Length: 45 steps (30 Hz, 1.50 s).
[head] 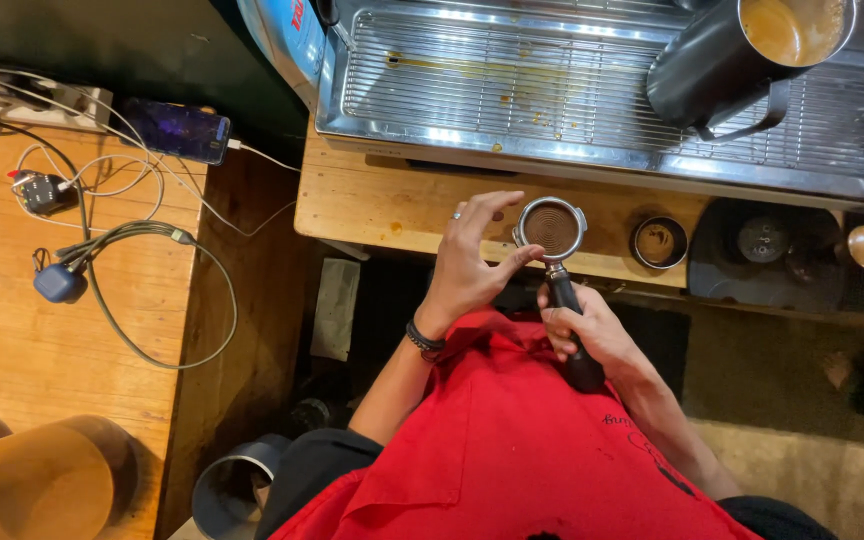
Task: The person prepares espresso by dosing ground coffee into a portafilter, tamping it with a tamper, and placing the portafilter into the espresso machine. The process is repeated for a second dose.
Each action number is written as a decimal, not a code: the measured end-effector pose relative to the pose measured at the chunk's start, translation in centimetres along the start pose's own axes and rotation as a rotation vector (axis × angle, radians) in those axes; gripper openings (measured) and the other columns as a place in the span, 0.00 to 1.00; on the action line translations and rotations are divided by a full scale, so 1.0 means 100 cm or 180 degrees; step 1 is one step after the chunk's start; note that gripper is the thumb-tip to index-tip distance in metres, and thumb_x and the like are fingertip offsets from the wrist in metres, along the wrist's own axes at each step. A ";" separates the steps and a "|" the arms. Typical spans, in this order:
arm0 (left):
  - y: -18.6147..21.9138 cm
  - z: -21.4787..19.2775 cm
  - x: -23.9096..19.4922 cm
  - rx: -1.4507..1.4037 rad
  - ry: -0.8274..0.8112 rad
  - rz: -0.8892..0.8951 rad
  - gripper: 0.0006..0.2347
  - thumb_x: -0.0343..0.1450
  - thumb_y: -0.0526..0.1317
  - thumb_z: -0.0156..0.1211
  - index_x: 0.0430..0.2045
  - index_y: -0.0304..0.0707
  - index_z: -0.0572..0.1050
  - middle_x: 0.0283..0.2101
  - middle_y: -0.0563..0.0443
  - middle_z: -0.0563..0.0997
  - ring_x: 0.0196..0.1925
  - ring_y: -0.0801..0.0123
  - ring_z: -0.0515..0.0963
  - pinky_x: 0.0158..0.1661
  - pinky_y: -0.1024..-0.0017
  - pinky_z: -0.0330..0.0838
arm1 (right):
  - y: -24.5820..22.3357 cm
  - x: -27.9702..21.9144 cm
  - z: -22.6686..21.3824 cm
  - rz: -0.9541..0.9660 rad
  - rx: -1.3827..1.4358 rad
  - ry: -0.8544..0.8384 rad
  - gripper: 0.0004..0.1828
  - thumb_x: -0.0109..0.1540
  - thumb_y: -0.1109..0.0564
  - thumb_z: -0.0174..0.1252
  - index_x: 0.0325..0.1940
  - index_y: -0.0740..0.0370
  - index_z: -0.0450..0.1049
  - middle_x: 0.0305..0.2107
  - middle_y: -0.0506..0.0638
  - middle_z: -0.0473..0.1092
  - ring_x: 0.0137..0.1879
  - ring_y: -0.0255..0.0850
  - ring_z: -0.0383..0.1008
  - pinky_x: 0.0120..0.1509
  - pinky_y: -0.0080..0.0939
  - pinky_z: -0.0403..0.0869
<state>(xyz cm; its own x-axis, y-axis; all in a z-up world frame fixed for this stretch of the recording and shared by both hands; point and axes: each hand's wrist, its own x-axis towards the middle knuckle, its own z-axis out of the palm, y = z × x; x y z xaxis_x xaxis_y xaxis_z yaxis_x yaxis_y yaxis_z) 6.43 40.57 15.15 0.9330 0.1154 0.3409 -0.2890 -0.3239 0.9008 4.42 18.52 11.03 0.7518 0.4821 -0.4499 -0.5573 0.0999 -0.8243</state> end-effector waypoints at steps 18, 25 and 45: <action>0.007 0.026 0.017 0.1718 -0.0661 0.1024 0.22 0.67 0.54 0.69 0.54 0.52 0.76 0.55 0.58 0.79 0.62 0.62 0.73 0.69 0.47 0.52 | -0.030 -0.007 0.007 0.0031 -0.0989 -0.0175 0.04 0.56 0.68 0.60 0.30 0.73 0.72 0.08 0.55 0.62 0.11 0.45 0.72 0.18 0.47 0.74; 0.017 0.013 0.022 0.1508 -0.1087 0.0369 0.31 0.66 0.60 0.68 0.63 0.56 0.71 0.63 0.60 0.77 0.62 0.61 0.75 0.69 0.45 0.55 | -0.048 -0.014 -0.024 0.0097 -0.0728 -0.0310 0.04 0.59 0.68 0.58 0.33 0.75 0.71 0.08 0.55 0.62 0.10 0.41 0.65 0.15 0.44 0.74; 0.012 0.035 0.033 0.1593 -0.1299 -0.0110 0.23 0.76 0.67 0.42 0.48 0.58 0.80 0.59 0.56 0.78 0.60 0.59 0.77 0.56 0.60 0.69 | -0.056 -0.027 -0.103 0.0292 -0.0277 -0.1232 0.07 0.59 0.66 0.60 0.38 0.75 0.72 0.11 0.52 0.61 0.09 0.41 0.67 0.12 0.45 0.72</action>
<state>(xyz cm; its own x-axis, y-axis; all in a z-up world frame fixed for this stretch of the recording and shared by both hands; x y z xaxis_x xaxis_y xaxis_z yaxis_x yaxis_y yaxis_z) 9.86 37.31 16.43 0.9750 -0.2007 0.0954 -0.2144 -0.7365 0.6415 9.21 7.68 13.32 0.5028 0.7793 -0.3740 -0.5716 -0.0248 -0.8202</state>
